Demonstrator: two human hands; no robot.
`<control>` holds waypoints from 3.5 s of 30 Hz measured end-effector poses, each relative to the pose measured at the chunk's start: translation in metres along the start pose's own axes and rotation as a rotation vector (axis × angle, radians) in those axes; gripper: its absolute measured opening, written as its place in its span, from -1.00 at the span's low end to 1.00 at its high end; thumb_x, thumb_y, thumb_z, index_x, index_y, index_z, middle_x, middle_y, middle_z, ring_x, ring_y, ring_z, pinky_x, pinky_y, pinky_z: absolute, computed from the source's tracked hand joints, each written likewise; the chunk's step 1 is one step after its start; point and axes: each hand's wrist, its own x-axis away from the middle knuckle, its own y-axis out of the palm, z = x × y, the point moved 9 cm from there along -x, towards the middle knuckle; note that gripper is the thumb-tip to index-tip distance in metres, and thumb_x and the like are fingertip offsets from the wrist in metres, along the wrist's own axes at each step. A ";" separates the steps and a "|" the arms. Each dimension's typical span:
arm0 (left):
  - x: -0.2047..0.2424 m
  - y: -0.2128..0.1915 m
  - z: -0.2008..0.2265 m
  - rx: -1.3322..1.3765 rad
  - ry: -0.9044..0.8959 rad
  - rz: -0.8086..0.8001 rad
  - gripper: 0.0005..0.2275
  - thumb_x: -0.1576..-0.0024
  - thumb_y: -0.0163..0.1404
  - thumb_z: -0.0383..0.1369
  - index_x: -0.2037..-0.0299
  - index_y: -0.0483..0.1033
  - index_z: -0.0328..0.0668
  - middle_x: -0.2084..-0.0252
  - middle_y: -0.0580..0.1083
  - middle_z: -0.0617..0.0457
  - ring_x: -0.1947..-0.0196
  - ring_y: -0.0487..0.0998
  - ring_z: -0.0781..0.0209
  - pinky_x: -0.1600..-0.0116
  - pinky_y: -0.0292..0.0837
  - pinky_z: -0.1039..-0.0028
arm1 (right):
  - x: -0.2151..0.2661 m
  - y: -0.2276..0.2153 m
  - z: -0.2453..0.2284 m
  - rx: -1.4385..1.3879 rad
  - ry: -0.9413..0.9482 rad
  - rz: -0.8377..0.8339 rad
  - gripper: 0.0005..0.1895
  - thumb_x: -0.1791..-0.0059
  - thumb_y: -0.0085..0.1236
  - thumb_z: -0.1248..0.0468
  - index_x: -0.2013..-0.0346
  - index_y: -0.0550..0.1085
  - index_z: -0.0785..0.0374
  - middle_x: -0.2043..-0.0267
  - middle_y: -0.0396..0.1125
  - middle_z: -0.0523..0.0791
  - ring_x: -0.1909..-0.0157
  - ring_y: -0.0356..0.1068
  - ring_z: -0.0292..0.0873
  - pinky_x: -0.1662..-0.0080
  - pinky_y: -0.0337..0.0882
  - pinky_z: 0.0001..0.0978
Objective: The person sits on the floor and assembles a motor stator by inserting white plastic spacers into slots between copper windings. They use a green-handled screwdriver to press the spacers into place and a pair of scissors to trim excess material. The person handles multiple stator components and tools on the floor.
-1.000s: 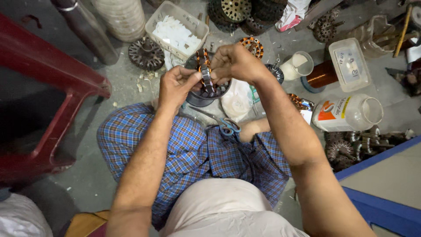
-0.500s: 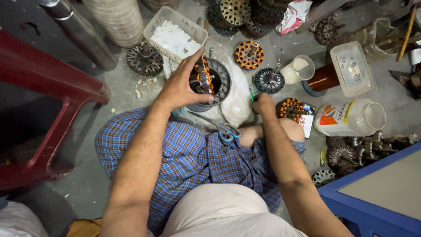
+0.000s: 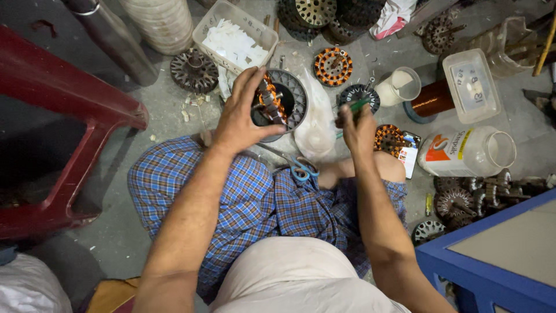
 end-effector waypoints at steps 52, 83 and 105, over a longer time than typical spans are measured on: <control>0.005 -0.003 -0.024 0.501 -0.091 -0.110 -0.35 -0.17 0.15 -0.49 -0.50 0.19 -0.02 -0.60 0.06 -0.15 -0.55 0.20 -0.01 -0.44 0.40 0.25 | 0.075 0.057 -0.211 -0.208 -0.536 -0.141 -0.75 -0.17 0.04 0.48 -0.07 0.19 0.37 0.05 0.51 0.07 0.03 0.61 -0.11 0.02 0.66 -0.35; 0.003 0.006 -0.044 0.669 -0.141 -0.124 -0.36 -0.10 0.20 -0.48 -0.44 0.30 -0.02 -0.56 0.12 -0.04 -0.45 0.34 0.08 -0.43 0.41 0.28 | 0.064 0.062 -0.199 -0.267 -0.635 -0.196 -0.71 -0.10 0.14 0.56 0.10 0.20 0.31 0.05 0.49 0.11 0.02 0.56 -0.09 0.06 0.61 -0.36; 0.019 -0.012 -0.008 0.315 0.008 0.154 -0.45 -0.10 0.30 -0.26 -0.26 0.33 -0.07 -0.48 0.18 -0.15 -0.40 0.39 -0.09 -0.34 0.52 0.28 | 0.058 0.047 -0.228 -0.011 -0.696 -0.130 -0.73 -0.03 0.31 0.47 0.08 0.38 0.32 0.15 0.52 0.03 0.19 0.55 -0.13 0.20 0.54 -0.36</control>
